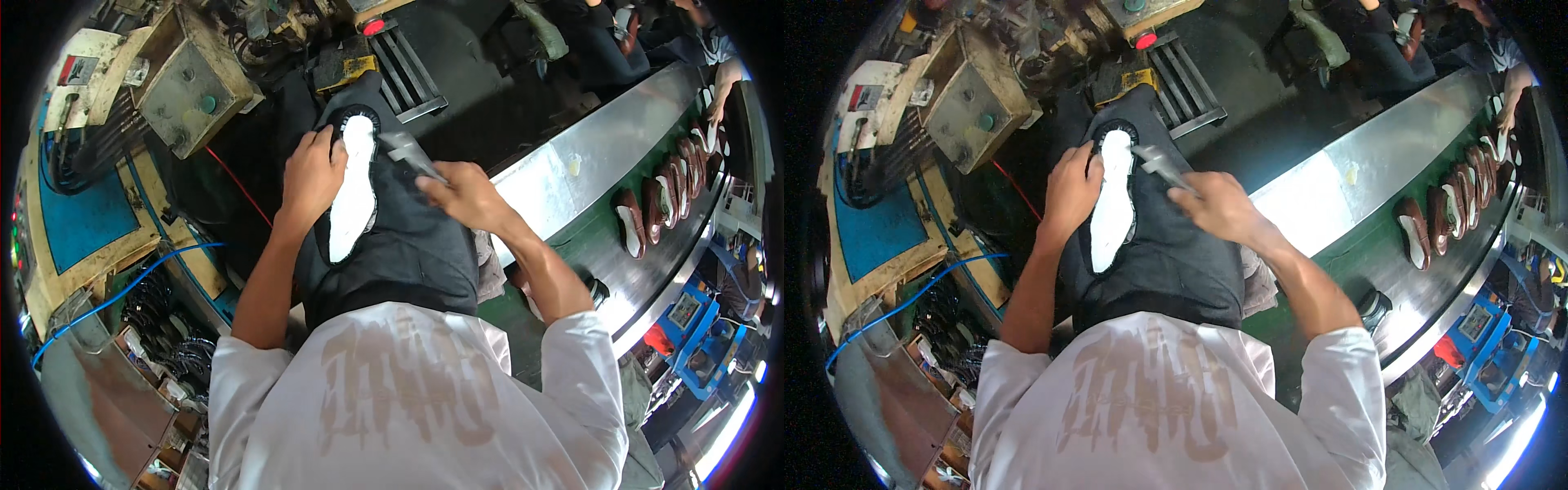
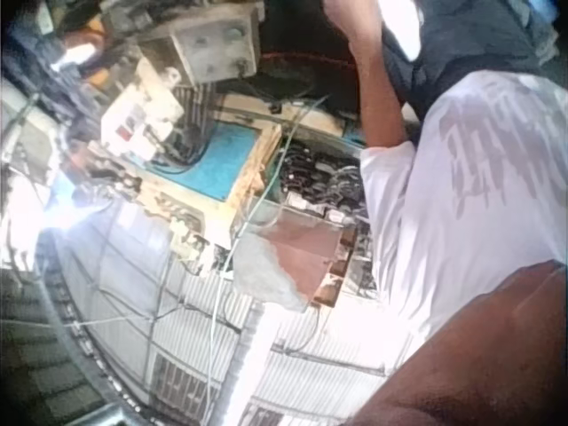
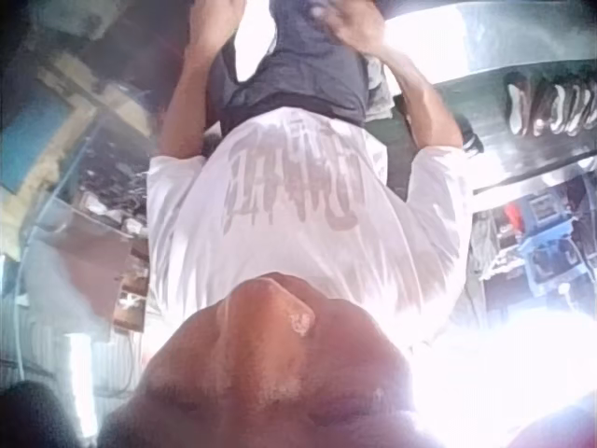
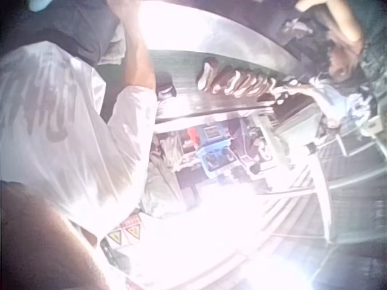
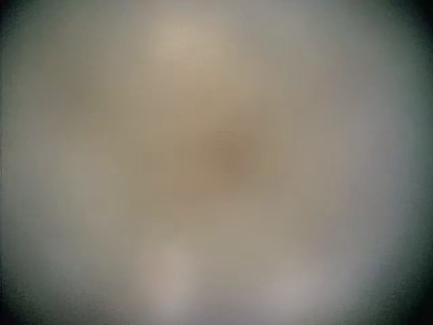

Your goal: The person assembles shoes by attaching white insoles to black and brown shoe uppers. They use a pneumatic press to secure the insoles and a metal tool to trim excess material from the edges. The finished shoes are placed on a nearby metal shelf.

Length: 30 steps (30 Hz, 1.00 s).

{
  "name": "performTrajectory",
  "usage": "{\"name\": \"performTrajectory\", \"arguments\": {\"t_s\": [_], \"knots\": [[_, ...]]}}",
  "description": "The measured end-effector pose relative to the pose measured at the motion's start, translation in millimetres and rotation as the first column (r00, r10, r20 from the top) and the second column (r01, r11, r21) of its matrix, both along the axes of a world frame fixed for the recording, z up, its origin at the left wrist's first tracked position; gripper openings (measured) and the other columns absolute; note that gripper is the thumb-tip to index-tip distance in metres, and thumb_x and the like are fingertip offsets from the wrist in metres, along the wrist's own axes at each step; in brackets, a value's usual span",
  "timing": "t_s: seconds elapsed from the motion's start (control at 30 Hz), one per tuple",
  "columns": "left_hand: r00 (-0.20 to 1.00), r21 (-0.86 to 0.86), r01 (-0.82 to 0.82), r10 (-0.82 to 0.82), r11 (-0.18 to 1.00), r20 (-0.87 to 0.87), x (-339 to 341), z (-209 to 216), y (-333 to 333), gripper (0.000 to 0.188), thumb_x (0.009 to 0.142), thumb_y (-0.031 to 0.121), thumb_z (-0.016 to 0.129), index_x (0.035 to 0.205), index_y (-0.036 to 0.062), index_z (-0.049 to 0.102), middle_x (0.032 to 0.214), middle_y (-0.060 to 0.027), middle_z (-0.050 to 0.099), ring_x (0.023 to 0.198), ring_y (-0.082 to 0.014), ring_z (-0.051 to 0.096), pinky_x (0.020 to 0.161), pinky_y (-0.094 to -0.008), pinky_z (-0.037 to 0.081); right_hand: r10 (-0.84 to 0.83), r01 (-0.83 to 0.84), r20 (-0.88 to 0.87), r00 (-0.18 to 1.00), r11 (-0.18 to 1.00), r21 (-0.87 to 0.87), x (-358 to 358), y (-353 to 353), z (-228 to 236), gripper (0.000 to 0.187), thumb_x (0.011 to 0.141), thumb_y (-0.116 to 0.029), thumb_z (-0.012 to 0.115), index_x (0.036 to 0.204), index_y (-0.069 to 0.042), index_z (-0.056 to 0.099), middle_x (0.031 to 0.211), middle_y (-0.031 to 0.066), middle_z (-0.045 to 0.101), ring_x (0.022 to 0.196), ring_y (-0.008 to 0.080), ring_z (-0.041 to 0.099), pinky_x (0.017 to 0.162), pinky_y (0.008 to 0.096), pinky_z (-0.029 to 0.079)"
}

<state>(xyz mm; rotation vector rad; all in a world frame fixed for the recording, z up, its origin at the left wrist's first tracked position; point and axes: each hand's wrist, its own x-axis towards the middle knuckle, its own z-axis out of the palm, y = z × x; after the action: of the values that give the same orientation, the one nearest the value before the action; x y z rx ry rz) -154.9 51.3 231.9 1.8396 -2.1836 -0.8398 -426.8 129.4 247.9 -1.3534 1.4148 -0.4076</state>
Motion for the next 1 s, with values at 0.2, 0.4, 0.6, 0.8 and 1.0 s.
{"name": "performTrajectory", "arguments": {"t_s": [0.2,0.4,0.6,0.8,1.0], "knots": [[0.916,0.233,-0.120,0.198,0.965,-0.349,1.3,-17.3,34.0,0.088,0.099,0.026,0.077,0.168,-0.0043,0.031,0.168,-0.0313,0.041,0.157,-0.0397,0.042,0.128,-0.0446,0.033,0.340,-0.379,-0.255,0.905,0.917,-0.124,23.9,-37.2,2.5,0.030,0.106,-0.022,0.064,0.097,0.006,0.070,0.087,0.0316,0.071,0.092,0.0521,0.070,0.084,0.0578,0.055],[0.904,0.214,-0.126,0.201,0.969,-0.377,4.5,-19.3,40.0,0.089,0.098,0.026,0.079,0.167,-0.0040,0.032,0.167,-0.0315,0.042,0.156,-0.0395,0.042,0.128,-0.0438,0.033,0.423,-0.445,-0.223,0.878,0.894,-0.056,38.8,-58.4,10.4,0.030,0.106,-0.022,0.064,0.098,0.007,0.067,0.086,0.0316,0.069,0.093,0.0522,0.070,0.084,0.0592,0.052],[0.869,0.235,-0.153,0.244,0.960,-0.430,10.7,-26.9,33.1,0.090,0.096,0.025,0.082,0.167,-0.0022,0.033,0.166,-0.0314,0.044,0.155,-0.0398,0.044,0.128,-0.0442,0.034,0.422,-0.527,-0.459,0.782,0.841,-0.124,47.6,-61.5,9.1,0.020,0.099,-0.014,0.065,0.103,0.005,0.068,0.092,0.0279,0.073,0.092,0.0487,0.074,0.082,0.0560,0.058],[0.868,0.144,-0.147,0.197,0.979,-0.455,11.5,-35.8,37.7,0.090,0.095,0.020,0.083,0.167,-0.0009,0.033,0.157,-0.0322,0.050,0.147,-0.0449,0.050,0.122,-0.0467,0.040,0.417,-0.612,-0.594,0.688,0.774,-0.165,45.4,-61.1,14.0,0.022,0.092,-0.005,0.064,0.111,0.005,0.067,0.105,0.0254,0.076,0.095,0.0441,0.077,0.081,0.0522,0.063],[0.873,0.212,-0.143,0.224,0.967,-0.434,10.7,-32.7,33.4,0.089,0.096,0.023,0.083,0.167,0.0010,0.034,0.165,-0.0291,0.045,0.154,-0.0397,0.045,0.127,-0.0446,0.035,0.295,-0.720,-0.816,0.498,0.665,-0.198,48.8,-60.5,17.0,0.022,0.093,-0.007,0.065,0.111,0.005,0.069,0.108,0.0241,0.074,0.098,0.0415,0.077,0.077,0.0488,0.064]]}}
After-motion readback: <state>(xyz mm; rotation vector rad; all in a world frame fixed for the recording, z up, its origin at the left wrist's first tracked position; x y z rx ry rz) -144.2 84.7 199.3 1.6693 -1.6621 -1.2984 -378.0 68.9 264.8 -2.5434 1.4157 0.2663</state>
